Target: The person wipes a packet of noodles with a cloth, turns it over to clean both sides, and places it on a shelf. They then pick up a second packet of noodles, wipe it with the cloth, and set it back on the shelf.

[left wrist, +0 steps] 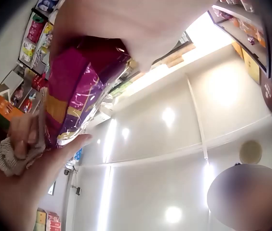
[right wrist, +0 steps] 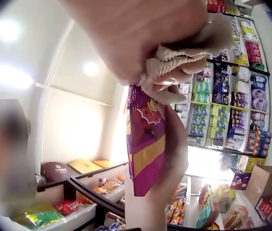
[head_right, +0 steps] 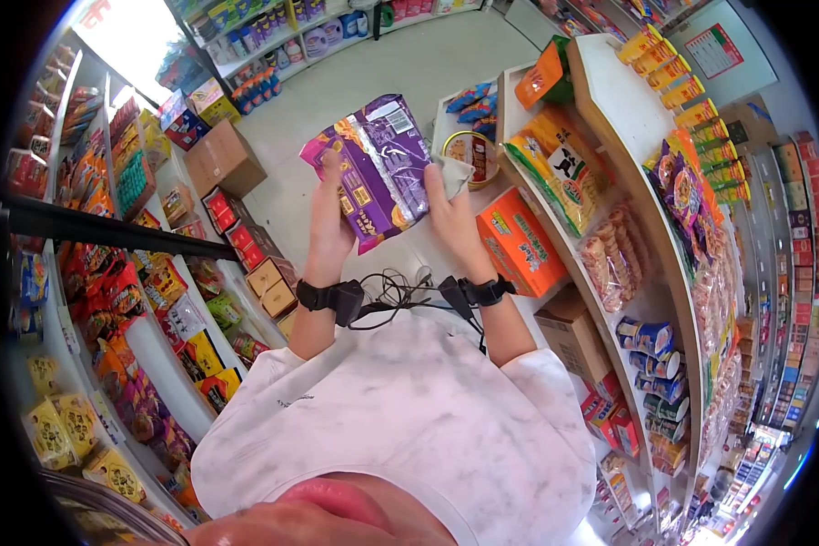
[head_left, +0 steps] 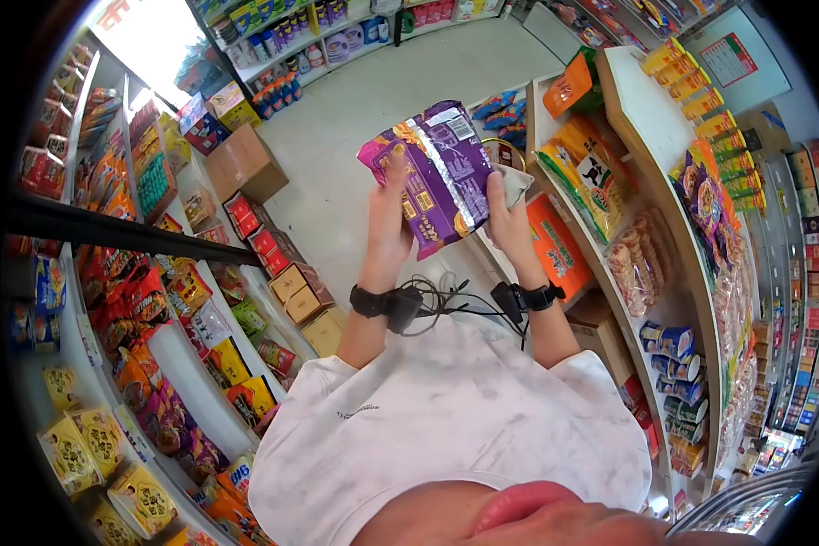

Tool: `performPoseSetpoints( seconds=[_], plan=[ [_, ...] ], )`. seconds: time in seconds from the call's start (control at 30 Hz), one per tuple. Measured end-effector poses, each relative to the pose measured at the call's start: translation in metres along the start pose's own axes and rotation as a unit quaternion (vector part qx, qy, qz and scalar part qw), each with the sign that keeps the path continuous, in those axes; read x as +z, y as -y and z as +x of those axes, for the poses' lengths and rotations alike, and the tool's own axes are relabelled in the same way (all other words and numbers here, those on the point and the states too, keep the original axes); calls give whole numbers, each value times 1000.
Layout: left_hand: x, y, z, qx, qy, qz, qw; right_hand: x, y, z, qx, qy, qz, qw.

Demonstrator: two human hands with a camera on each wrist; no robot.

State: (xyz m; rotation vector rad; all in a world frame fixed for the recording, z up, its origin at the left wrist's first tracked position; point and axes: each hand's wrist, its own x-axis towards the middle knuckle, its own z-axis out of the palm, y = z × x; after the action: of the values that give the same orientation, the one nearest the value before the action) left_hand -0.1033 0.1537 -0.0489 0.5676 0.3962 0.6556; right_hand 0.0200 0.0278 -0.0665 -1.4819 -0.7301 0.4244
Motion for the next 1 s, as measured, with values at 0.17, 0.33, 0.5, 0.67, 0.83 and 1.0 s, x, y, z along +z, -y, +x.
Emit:
performPoseSetpoints(
  seconds=[0.17,0.33,0.5,0.67,0.83,1.0],
  plan=[
    [27,16,-8,-5,36,32,999,-25,8,-16,40,-103,96,989],
    [62,47,-15,36,14,3,999,-61,17,-27,80,-159,174,968],
    [111,95,-24,45,38,14,998,-129,29,-55,37,-127,115,985],
    [157,151,-37,25,69,46,996,-203,18,-79,-31,-171,96,980],
    [194,200,-52,10,93,69,993,-264,13,-105,-6,-185,149,971],
    [219,247,-64,-25,102,88,991,-311,-3,-126,13,-264,215,940]
  ],
)
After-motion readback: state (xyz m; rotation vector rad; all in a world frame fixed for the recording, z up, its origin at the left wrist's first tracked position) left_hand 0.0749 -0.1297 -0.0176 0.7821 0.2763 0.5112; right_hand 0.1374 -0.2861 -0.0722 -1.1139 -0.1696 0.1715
